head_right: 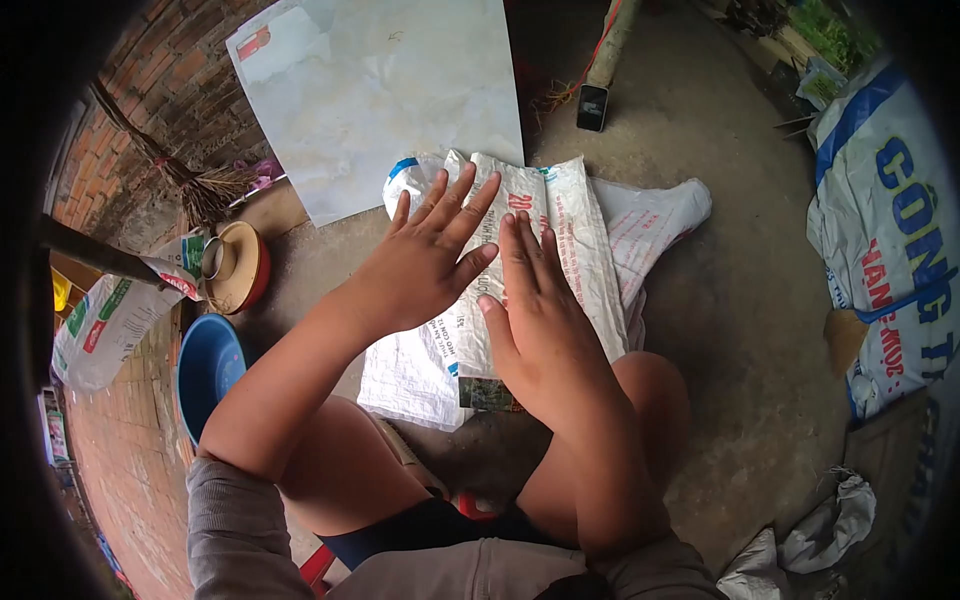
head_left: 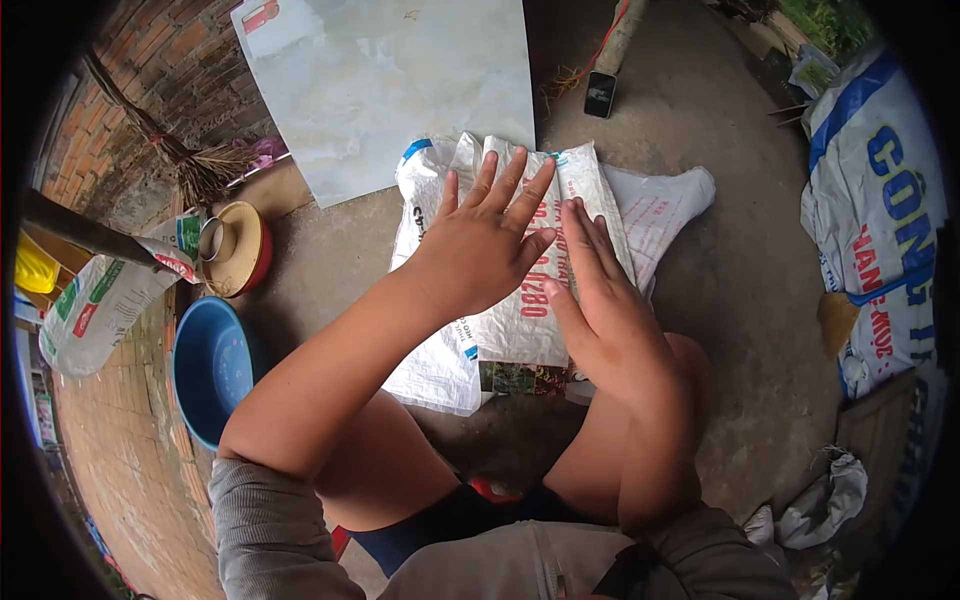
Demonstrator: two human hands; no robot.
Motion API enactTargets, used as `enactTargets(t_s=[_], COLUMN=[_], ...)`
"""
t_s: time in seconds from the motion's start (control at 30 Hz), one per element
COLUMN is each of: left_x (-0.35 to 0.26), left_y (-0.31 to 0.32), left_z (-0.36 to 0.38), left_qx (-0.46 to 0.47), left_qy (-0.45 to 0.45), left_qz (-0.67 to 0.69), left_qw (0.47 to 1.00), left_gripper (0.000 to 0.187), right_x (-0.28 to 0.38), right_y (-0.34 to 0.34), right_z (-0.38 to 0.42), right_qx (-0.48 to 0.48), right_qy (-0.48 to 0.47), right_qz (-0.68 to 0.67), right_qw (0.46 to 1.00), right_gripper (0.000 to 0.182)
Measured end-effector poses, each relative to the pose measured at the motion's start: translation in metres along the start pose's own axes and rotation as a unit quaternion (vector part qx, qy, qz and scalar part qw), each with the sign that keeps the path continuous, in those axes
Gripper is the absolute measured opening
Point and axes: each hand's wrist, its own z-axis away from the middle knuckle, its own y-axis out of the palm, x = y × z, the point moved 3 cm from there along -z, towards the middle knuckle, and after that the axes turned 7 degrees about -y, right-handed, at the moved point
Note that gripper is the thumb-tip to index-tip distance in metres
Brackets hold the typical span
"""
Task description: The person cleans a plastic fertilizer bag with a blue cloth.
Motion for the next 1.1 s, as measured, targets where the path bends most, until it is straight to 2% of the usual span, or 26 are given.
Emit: enactTargets(t_s=[0.07, 0.13, 0.2, 0.27, 0.33, 0.4, 0.43, 0.53, 0.6, 0.63, 0.67, 0.73, 0.77, 0.83, 0.9, 0.97, 1.03, 1.1], left_x=[-0.008, -0.011, -0.015, -0.015, -0.004, 0.015, 0.024, 0.05, 0.062, 0.067, 0.069, 0.07, 0.069, 0.07, 0.07, 0.072, 0.074, 0.081], left_y=[-0.023, -0.04, -0.053, -0.068, -0.075, -0.076, -0.078, -0.08, -0.082, -0.08, -0.08, -0.074, -0.072, -0.065, -0.065, -0.066, -0.067, -0.069], left_z=[0.013, 0.025, 0.036, 0.048, 0.053, 0.053, 0.053, 0.054, 0.054, 0.055, 0.055, 0.056, 0.057, 0.059, 0.068, 0.08, 0.09, 0.098], left_qx=[-0.013, 0.017, -0.006, -0.054, -0.061, -0.109, -0.104, -0.065, -0.059, -0.042, -0.045, -0.001, -0.006, 0.051, 0.077, 0.091, 0.109, 0.106], left_qy=[0.0, -0.034, -0.034, -0.025, -0.037, -0.063, -0.083, -0.152, -0.175, -0.194, -0.197, -0.21, -0.213, -0.22, -0.206, -0.192, -0.155, -0.172], left_qz=[0.01, 0.109, 0.111, 0.105, 0.135, 0.06, 0.006, 0.008, 0.006, 0.006, 0.007, 0.03, 0.03, 0.047, 0.037, 0.031, 0.06, 0.041], left_qw=[1.0, 0.993, 0.993, 0.993, 0.988, 0.99, 0.991, 0.986, 0.983, 0.98, 0.979, 0.977, 0.977, 0.973, 0.975, 0.977, 0.98, 0.979], left_gripper=[0.065, 0.065, 0.066, 0.066, 0.066, 0.067, 0.065, 0.066, 0.067, 0.068, 0.068, 0.07, 0.07, 0.07, 0.072, 0.074, 0.077, 0.076], right_x=[0.014, 0.027, 0.041, 0.059, 0.074, 0.082, 0.077, 0.061, 0.054, 0.04, 0.027, -0.004, -0.02, -0.047, -0.064, -0.072, -0.109, -0.123], right_y=[0.003, 0.014, 0.026, 0.033, 0.041, 0.051, 0.064, 0.106, 0.137, 0.158, 0.177, 0.212, 0.222, 0.244, 0.265, 0.272, 0.284, 0.282], right_z=[0.006, 0.008, 0.008, 0.007, 0.007, 0.006, 0.005, -0.002, -0.018, -0.027, -0.033, -0.037, -0.031, -0.007, 0.034, 0.079, 0.121, 0.127], right_qx=[-0.02, -0.013, -0.005, -0.011, -0.025, -0.004, -0.006, 0.025, 0.089, 0.11, 0.111, 0.174, 0.188, 0.217, 0.241, 0.274, 0.239, 0.22], right_qy=[-0.017, -0.018, -0.014, -0.034, -0.067, -0.033, -0.05, -0.038, 0.005, 0.012, 0.009, 0.065, 0.107, 0.199, 0.255, 0.26, 0.231, 0.209], right_qz=[0.021, 0.027, 0.033, 0.033, 0.007, 0.002, 0.019, 0.142, 0.151, 0.146, 0.148, 0.197, 0.211, 0.241, 0.209, 0.217, 0.241, 0.251], right_qw=[0.999, 0.999, 0.999, 0.999, 0.997, 0.999, 0.999, 0.989, 0.984, 0.983, 0.983, 0.963, 0.953, 0.925, 0.913, 0.9, 0.912, 0.919], right_gripper=[0.065, 0.065, 0.065, 0.066, 0.067, 0.068, 0.068, 0.075, 0.081, 0.09, 0.09, 0.096, 0.099, 0.104, 0.115, 0.122, 0.121, 0.12])
